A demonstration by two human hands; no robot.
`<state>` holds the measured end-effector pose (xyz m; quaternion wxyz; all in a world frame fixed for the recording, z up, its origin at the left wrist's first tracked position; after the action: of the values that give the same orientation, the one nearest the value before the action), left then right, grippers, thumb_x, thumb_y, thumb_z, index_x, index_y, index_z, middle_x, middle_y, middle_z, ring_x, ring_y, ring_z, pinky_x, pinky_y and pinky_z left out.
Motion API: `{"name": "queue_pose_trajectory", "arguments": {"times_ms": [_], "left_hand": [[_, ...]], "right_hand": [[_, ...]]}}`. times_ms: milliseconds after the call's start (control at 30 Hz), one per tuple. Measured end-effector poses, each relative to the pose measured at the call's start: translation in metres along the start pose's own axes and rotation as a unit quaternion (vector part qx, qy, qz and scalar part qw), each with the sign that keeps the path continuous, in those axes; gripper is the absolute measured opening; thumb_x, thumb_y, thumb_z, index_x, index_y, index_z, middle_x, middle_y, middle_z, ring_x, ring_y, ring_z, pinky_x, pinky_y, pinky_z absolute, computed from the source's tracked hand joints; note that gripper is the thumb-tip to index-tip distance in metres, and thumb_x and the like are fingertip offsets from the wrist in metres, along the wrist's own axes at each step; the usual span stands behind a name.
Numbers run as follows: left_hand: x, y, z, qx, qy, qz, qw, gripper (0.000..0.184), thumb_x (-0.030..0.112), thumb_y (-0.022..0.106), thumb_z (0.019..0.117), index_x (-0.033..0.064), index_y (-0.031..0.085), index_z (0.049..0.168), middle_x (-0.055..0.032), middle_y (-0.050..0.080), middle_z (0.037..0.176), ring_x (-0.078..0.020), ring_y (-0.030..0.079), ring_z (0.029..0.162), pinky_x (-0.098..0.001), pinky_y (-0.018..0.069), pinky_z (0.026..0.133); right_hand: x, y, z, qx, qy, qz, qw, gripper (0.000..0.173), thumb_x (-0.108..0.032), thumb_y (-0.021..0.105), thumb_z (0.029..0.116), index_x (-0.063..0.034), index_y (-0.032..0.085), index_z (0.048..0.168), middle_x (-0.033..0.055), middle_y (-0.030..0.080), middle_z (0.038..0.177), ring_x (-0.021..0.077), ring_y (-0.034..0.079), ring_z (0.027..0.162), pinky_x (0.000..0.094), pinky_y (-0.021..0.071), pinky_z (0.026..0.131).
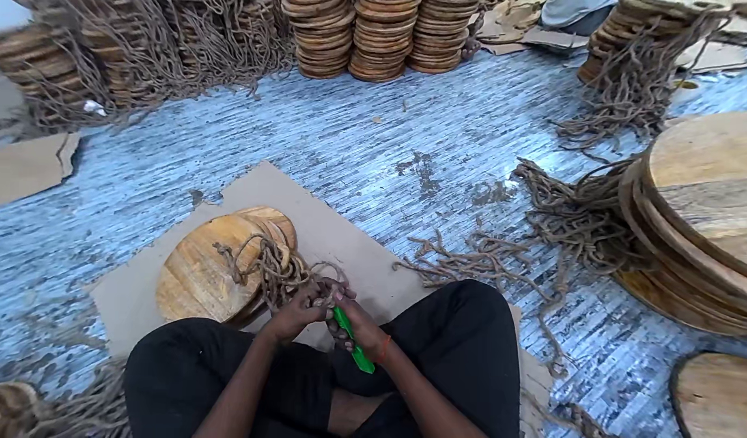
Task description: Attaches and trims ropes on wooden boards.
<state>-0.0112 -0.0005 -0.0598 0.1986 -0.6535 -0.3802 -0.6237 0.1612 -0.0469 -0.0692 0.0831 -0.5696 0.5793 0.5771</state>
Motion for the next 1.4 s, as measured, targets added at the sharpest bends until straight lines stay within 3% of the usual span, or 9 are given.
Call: {"name": "queue_pose_trajectory", "arguments": {"times_ms": [67, 233, 333, 433, 700, 800, 900, 1100, 1400], "left_hand": [[0.004, 0.005, 0.0, 0.046, 0.003, 0.007, 0.999, 0.046, 0.029, 0.076, 0.0857, 0.0078, 0.06, 0.123, -0.0014, 0.07, 0.112, -0.0112, 0.068, 0.099, -0.0304, 0.0569, 0.089], [0.006, 0.011, 0.004, 0.126, 0.035, 0.063, 0.989, 0.042, 0.026, 0.068, 0.0965, 0.0006, 0.063, 0.13, -0.0028, 0.071, 0.106, -0.008, 0.067, 0.084, -0.0256, 0.0579, 0.079], [0.003, 0.017, 0.008, 0.136, 0.021, 0.095, 0.986, 0.028, 0.021, 0.057, 0.1023, 0.0044, 0.065, 0.123, 0.0033, 0.065, 0.079, -0.0023, 0.056, 0.062, -0.0194, 0.0495, 0.06], [0.004, 0.012, 0.008, 0.126, 0.001, 0.127, 0.984, 0.031, 0.033, 0.056, 0.1039, 0.0074, 0.067, 0.119, 0.0056, 0.061, 0.073, -0.0002, 0.049, 0.055, -0.0168, 0.0424, 0.052], [0.001, 0.002, 0.002, 0.115, -0.058, 0.191, 0.973, 0.035, 0.029, 0.05, 0.1072, 0.0017, 0.062, 0.127, -0.0026, 0.065, 0.088, -0.007, 0.061, 0.073, -0.0274, 0.0541, 0.073], [-0.003, 0.009, 0.008, 0.124, -0.076, 0.195, 0.97, 0.035, 0.028, 0.046, 0.1084, 0.0023, 0.06, 0.127, -0.0004, 0.056, 0.079, -0.0065, 0.05, 0.063, -0.0257, 0.0456, 0.062], [-0.007, 0.019, 0.014, 0.164, -0.04, 0.193, 0.967, 0.034, 0.028, 0.046, 0.1078, 0.0023, 0.065, 0.118, 0.0011, 0.057, 0.077, -0.0052, 0.052, 0.064, -0.025, 0.0461, 0.063], [-0.013, 0.031, 0.019, 0.315, -0.064, 0.187, 0.928, 0.048, 0.036, 0.038, 0.1094, 0.0052, 0.064, 0.083, -0.0019, 0.054, 0.066, -0.0139, 0.055, 0.061, -0.0367, 0.0495, 0.063], [-0.008, 0.004, 0.021, 0.269, -0.002, 0.426, 0.864, 0.048, 0.028, 0.041, 0.1021, -0.0001, 0.062, 0.07, -0.0112, 0.056, 0.062, -0.0275, 0.06, 0.065, -0.0501, 0.0473, 0.066]], "right_hand": [[0.0, -0.001, 0.0, -0.001, -0.005, 0.008, 1.0, 0.054, -0.05, 0.022, 0.1078, -0.015, 0.052, 0.08, -0.0072, 0.047, 0.057, 0.0013, 0.04, 0.042, 0.0158, 0.0362, 0.04], [-0.002, -0.001, -0.001, 0.048, -0.079, 0.032, 0.995, 0.045, -0.042, 0.03, 0.1063, -0.0135, 0.055, 0.082, -0.0085, 0.048, 0.058, -0.0004, 0.043, 0.044, 0.0147, 0.0386, 0.042], [0.001, -0.001, 0.0, 0.065, -0.131, 0.029, 0.989, 0.029, -0.036, 0.045, 0.1024, -0.0137, 0.056, 0.086, -0.0097, 0.047, 0.061, -0.0011, 0.042, 0.045, 0.0147, 0.0384, 0.043], [0.0, -0.003, -0.001, 0.046, -0.111, 0.013, 0.993, 0.016, -0.027, 0.049, 0.0981, -0.0127, 0.055, 0.093, -0.0107, 0.046, 0.061, -0.0014, 0.043, 0.046, 0.0145, 0.0396, 0.044], [-0.006, -0.003, -0.003, 0.062, 0.052, -0.014, 0.997, 0.021, -0.02, 0.045, 0.1082, -0.0072, 0.049, 0.124, -0.0016, 0.054, 0.079, 0.008, 0.056, 0.063, 0.023, 0.0518, 0.059], [-0.002, -0.002, 0.0, 0.119, 0.074, 0.041, 0.989, 0.009, -0.015, 0.045, 0.1072, -0.009, 0.051, 0.104, -0.0048, 0.044, 0.065, 0.0032, 0.042, 0.047, 0.017, 0.0401, 0.044], [0.001, 0.006, 0.001, 0.137, 0.066, 0.1, 0.983, 0.028, -0.016, 0.037, 0.1085, -0.0115, 0.047, 0.083, -0.0065, 0.04, 0.055, 0.001, 0.035, 0.04, 0.0153, 0.0344, 0.038], [0.004, 0.019, 0.003, 0.142, 0.066, 0.138, 0.978, 0.034, -0.021, 0.032, 0.1105, -0.0132, 0.045, 0.08, -0.0066, 0.037, 0.053, 0.0023, 0.034, 0.038, 0.0167, 0.0335, 0.037], [0.016, 0.057, 0.004, 0.245, 0.012, 0.137, 0.96, 0.034, -0.016, 0.033, 0.1114, -0.011, 0.043, 0.079, -0.0068, 0.034, 0.051, 0.002, 0.031, 0.037, 0.0166, 0.0299, 0.036]]}}
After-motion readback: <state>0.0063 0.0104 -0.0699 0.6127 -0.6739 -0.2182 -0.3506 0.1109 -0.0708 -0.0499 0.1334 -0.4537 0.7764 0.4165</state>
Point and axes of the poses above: each hand's wrist, its own z-axis towards the middle knuckle, its own y-axis out of the palm, x = y × z, the point moved 1 cm from there along z, towards the middle knuckle
